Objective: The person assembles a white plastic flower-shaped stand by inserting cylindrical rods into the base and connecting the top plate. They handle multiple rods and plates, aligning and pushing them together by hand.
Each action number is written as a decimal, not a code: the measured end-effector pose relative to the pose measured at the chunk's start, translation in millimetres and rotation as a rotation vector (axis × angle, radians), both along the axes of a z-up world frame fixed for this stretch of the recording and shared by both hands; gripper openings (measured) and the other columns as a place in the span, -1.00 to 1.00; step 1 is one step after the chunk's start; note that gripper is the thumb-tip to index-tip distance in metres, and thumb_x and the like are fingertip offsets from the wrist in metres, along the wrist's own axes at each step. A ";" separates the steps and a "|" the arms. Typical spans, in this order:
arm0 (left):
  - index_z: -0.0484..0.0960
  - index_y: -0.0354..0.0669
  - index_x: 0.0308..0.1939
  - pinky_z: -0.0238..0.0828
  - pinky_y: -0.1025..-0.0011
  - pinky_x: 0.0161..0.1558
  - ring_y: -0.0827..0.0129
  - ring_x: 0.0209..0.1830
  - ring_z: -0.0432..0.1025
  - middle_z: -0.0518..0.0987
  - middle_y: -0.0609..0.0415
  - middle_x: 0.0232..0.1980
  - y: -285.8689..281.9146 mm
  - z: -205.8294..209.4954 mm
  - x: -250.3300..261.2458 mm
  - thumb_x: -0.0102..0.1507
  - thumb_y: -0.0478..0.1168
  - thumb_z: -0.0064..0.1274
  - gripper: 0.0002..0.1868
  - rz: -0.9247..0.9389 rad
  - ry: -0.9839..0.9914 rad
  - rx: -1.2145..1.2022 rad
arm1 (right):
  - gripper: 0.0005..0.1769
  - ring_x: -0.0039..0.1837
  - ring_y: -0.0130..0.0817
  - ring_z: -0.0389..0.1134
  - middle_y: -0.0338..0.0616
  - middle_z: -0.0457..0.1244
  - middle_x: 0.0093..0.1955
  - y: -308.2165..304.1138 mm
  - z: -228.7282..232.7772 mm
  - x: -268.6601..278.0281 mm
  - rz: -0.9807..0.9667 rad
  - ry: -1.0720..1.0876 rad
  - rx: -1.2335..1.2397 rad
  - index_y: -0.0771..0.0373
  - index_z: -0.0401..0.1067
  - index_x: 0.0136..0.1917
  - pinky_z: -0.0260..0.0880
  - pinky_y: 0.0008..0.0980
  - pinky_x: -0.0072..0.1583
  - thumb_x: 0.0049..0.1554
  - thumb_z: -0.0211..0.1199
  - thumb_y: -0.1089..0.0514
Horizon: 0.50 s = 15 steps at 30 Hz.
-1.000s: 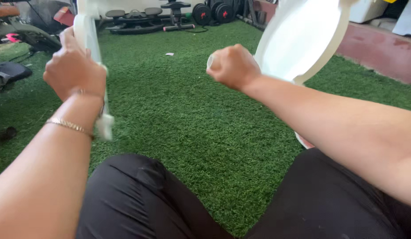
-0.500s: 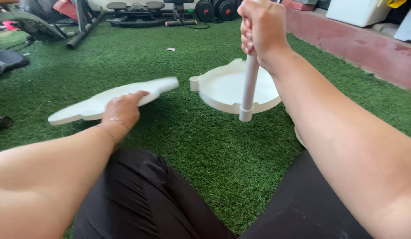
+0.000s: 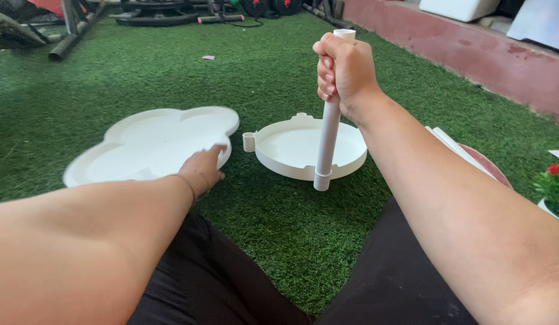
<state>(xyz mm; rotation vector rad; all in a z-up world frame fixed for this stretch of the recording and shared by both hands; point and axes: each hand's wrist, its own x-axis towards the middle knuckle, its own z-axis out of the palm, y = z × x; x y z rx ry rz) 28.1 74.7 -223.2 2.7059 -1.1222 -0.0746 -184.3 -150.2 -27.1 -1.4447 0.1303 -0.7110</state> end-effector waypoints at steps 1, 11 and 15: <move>0.32 0.20 0.42 0.37 0.13 0.27 -0.03 0.23 0.45 0.59 -0.14 0.16 -1.6 -6.4 2.2 0.16 -0.14 0.32 -0.23 0.017 0.052 0.080 | -0.66 -0.57 -0.47 0.01 -0.32 0.02 -0.59 -2.5 -2.0 -1.9 -0.004 0.010 0.002 0.09 0.19 -0.43 0.06 -0.34 -0.44 0.12 0.19 0.09; 0.29 0.02 0.50 0.33 0.01 0.34 0.06 0.41 0.36 0.39 -0.06 0.45 -72.5 11.4 -51.4 0.25 0.35 -0.09 -0.16 0.104 0.832 -0.405 | -0.61 -0.54 -0.46 -0.01 -0.34 -0.01 -0.58 -26.1 -8.1 -7.0 -0.014 -0.045 0.114 0.05 0.12 -0.47 0.09 -0.32 -0.41 0.12 0.18 0.10; -0.42 0.12 0.57 0.35 -0.21 0.33 -0.15 0.40 0.28 0.14 -0.30 0.54 -81.2 25.0 -113.7 0.11 0.29 0.18 0.26 0.179 1.194 -0.659 | -0.60 -0.54 -0.45 -0.02 -0.34 -0.03 -0.59 -29.4 -5.9 -8.7 0.002 -0.064 0.172 0.05 0.10 -0.49 0.10 -0.31 -0.38 0.10 0.17 0.10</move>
